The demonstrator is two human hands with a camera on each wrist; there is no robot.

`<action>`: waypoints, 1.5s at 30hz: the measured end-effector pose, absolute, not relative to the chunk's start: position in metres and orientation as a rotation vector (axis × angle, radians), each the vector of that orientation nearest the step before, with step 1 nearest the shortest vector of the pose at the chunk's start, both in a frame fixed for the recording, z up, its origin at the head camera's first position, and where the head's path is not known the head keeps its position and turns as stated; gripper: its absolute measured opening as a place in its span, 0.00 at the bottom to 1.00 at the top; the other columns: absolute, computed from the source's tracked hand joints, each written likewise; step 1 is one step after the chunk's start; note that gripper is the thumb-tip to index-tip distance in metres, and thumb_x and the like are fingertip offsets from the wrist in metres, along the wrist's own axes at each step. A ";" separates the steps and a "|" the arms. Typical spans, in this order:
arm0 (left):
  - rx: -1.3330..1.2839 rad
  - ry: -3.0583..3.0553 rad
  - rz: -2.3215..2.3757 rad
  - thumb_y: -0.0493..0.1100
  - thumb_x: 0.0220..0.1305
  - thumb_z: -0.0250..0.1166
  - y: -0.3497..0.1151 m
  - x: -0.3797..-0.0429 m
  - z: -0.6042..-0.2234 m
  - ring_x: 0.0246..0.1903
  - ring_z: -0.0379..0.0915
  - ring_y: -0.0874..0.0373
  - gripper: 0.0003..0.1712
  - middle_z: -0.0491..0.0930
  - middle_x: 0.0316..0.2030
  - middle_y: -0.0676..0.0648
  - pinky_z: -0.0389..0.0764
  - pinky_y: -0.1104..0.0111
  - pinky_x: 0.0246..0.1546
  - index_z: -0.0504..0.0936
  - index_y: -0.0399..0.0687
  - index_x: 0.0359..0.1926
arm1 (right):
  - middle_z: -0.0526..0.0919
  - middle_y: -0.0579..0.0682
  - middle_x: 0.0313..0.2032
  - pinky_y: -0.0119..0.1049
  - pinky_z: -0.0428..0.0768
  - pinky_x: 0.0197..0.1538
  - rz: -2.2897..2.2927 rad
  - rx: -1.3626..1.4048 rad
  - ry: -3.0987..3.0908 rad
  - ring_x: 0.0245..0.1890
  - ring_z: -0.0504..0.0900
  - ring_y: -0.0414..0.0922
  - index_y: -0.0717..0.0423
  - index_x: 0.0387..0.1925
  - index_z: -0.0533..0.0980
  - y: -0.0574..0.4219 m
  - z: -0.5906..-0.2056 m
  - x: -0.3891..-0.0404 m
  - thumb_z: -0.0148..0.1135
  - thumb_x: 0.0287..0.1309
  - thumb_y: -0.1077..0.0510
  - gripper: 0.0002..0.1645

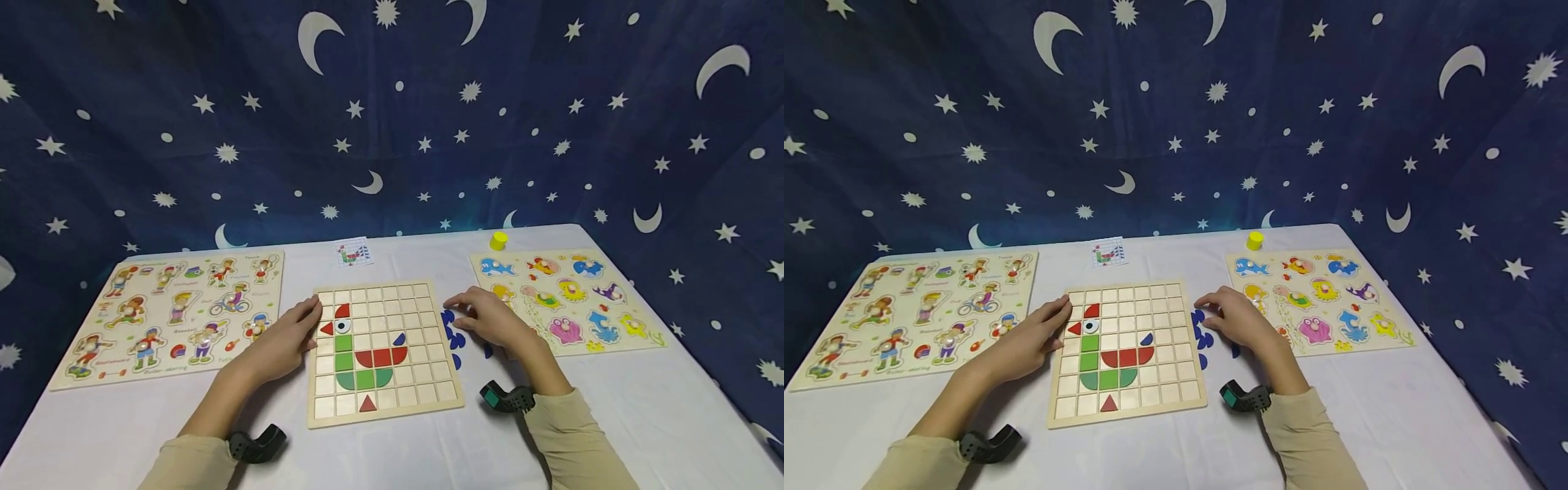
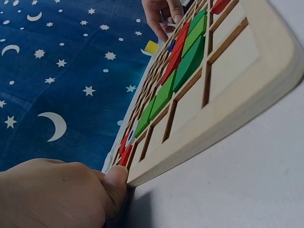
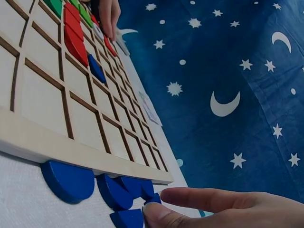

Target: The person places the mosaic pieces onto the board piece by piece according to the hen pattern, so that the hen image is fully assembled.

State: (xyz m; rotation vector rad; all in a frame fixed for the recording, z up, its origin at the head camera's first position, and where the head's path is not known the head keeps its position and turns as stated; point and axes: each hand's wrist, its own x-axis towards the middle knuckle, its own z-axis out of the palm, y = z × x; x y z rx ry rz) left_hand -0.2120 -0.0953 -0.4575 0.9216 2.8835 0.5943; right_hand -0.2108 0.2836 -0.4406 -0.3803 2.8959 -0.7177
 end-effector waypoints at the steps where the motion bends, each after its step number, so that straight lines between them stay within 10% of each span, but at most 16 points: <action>1: 0.921 2.885 0.596 0.37 0.64 0.58 -0.096 -0.212 -0.457 0.68 0.55 0.38 0.33 0.57 0.69 0.33 0.63 0.50 0.65 0.60 0.31 0.68 | 0.78 0.50 0.40 0.36 0.74 0.41 -0.714 -0.385 2.895 0.35 0.73 0.43 0.51 0.50 0.80 0.282 -0.441 -0.211 0.66 0.56 0.59 0.19; 25: 0.937 2.886 0.605 0.37 0.65 0.58 -0.096 -0.212 -0.457 0.68 0.55 0.39 0.33 0.57 0.69 0.33 0.63 0.50 0.65 0.60 0.32 0.68 | 0.77 0.43 0.25 0.33 0.69 0.33 -0.693 -0.261 3.008 0.25 0.72 0.39 0.49 0.31 0.76 0.274 -0.438 -0.210 0.71 0.50 0.56 0.10; 45: 0.935 2.889 0.590 0.37 0.65 0.58 -0.096 -0.211 -0.458 0.68 0.55 0.38 0.34 0.57 0.69 0.33 0.62 0.50 0.66 0.60 0.31 0.68 | 0.83 0.43 0.30 0.31 0.75 0.31 -0.966 -0.279 3.135 0.26 0.78 0.35 0.49 0.41 0.79 0.229 -0.440 -0.200 0.64 0.58 0.57 0.09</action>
